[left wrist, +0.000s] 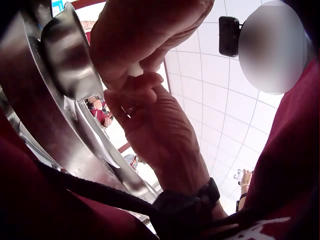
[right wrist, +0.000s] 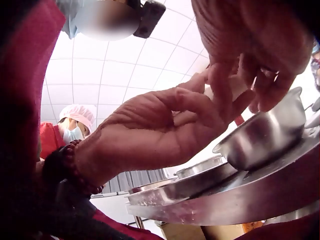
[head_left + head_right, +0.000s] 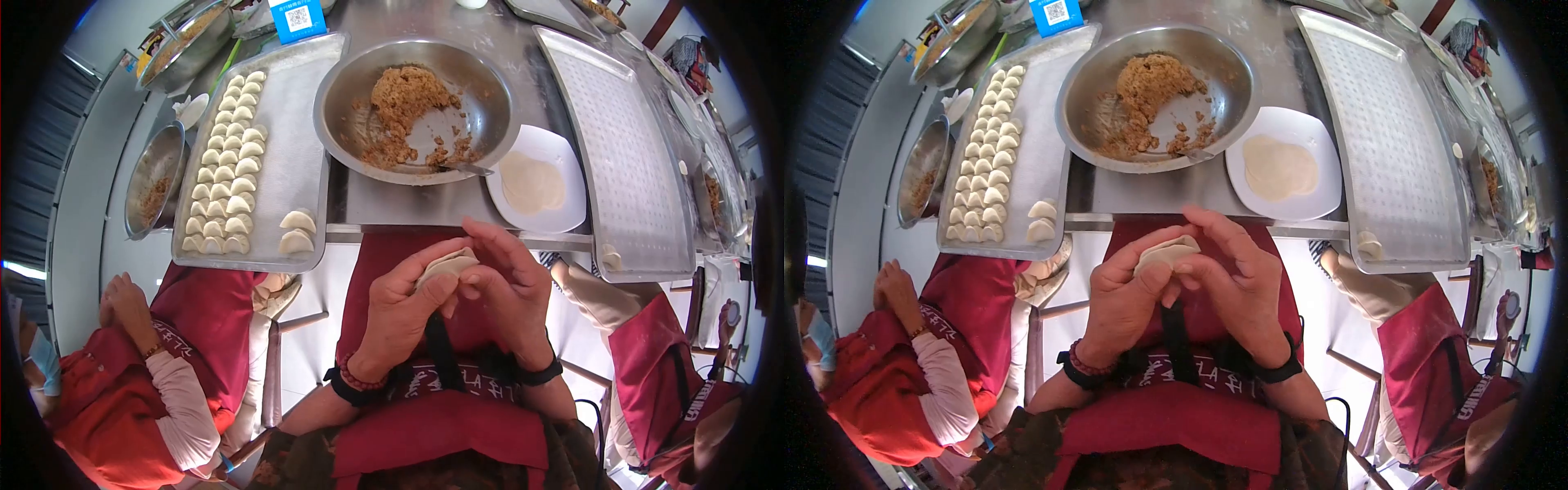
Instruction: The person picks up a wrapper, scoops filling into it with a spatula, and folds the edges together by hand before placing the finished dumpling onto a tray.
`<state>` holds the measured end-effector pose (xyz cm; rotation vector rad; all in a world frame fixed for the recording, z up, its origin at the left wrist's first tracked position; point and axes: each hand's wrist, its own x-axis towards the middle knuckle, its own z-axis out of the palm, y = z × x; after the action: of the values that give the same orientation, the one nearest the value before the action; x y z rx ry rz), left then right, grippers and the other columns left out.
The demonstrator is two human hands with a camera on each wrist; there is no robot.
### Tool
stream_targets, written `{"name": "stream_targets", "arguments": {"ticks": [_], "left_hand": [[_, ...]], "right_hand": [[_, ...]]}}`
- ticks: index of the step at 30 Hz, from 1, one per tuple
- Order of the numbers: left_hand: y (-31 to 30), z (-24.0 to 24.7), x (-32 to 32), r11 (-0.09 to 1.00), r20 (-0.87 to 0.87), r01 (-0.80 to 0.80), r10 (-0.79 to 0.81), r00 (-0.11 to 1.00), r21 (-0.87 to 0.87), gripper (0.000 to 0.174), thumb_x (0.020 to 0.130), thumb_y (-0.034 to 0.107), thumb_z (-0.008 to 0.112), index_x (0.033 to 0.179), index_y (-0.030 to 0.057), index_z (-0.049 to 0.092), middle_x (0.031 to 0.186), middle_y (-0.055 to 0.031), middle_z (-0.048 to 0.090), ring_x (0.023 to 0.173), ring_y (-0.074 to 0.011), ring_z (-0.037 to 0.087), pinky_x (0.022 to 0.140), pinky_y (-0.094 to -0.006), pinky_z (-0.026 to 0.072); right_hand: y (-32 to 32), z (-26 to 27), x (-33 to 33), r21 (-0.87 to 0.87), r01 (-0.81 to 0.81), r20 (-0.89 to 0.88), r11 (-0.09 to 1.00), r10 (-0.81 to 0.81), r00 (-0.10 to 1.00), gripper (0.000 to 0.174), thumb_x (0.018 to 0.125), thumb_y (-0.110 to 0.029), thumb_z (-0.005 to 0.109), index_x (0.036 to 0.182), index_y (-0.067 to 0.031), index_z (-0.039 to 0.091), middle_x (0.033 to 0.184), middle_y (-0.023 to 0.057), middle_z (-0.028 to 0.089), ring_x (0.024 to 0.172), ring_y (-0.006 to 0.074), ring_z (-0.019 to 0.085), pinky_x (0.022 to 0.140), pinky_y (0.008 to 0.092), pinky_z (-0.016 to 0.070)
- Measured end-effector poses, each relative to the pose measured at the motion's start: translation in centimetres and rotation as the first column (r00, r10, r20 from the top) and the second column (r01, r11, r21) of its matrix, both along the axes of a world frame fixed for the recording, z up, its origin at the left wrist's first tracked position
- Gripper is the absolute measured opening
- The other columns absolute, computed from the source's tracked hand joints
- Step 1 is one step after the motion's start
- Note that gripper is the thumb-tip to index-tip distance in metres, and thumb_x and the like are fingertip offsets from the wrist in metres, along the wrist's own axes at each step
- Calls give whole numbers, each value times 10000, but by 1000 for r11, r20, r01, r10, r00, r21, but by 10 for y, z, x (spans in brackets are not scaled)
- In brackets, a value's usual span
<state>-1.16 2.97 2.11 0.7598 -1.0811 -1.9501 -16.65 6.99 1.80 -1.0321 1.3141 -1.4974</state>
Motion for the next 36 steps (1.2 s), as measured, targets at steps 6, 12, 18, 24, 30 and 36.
{"name": "stream_targets", "arguments": {"ticks": [6, 12, 18, 24, 30, 36], "left_hand": [[0, -8, -1, 987, -143, -116, 100, 985, -107, 384, 1003, 134, 582, 1345, -38, 550, 1424, -197, 511, 900, -142, 633, 649, -224, 468], [1, -13, -1, 985, -194, -120, 95, 976, -121, 391, 996, 128, 590, 1353, -25, 549, 1492, -207, 443, 924, -160, 641, 656, -228, 472], [4, -13, -4, 990, -206, -114, 94, 974, -86, 371, 993, 99, 584, 1343, -21, 563, 1490, -195, 443, 912, -147, 639, 657, -226, 475], [5, -8, -6, 986, -157, -123, 106, 982, -108, 349, 986, 38, 577, 1330, -23, 576, 1469, -171, 467, 892, -108, 638, 657, -217, 486], [4, -10, -6, 986, -141, -119, 102, 985, -114, 367, 1000, 89, 564, 1349, -22, 557, 1478, -194, 455, 907, -167, 637, 658, -236, 476], [6, -6, -7, 985, -92, -113, 101, 991, -134, 361, 993, 89, 586, 1335, -25, 566, 1440, -174, 487, 899, -150, 642, 666, -219, 484]], "right_hand": [[0, 13, 3, 99, -148, 419, 984, 94, 903, 420, 908, -23, 673, 1304, 70, 570, 1007, 103, 686, 883, 163, 662, 776, 305, 566], [-2, -3, 10, -8, -198, 678, 980, 151, 720, 371, 933, -63, 652, 1271, 78, 592, 841, 87, 645, 743, 198, 651, 700, 311, 569], [-3, -4, 15, 5, -121, 701, 993, 83, 709, 246, 946, -80, 648, 1141, 70, 649, 800, 97, 633, 661, 182, 617, 630, 320, 567], [-3, -11, 15, -57, -67, 612, 996, 87, 786, 169, 952, -71, 635, 1056, 61, 657, 770, 91, 625, 635, 175, 610, 581, 323, 569], [-5, -4, 14, -66, -64, 654, 996, 92, 751, 148, 930, -37, 656, 1053, 44, 636, 875, 124, 675, 651, 161, 610, 608, 333, 596], [-3, -15, 7, -103, -131, 586, 986, 166, 793, 118, 921, 4, 651, 1035, 30, 632, 1045, 169, 682, 709, 163, 630, 613, 336, 602]]}}
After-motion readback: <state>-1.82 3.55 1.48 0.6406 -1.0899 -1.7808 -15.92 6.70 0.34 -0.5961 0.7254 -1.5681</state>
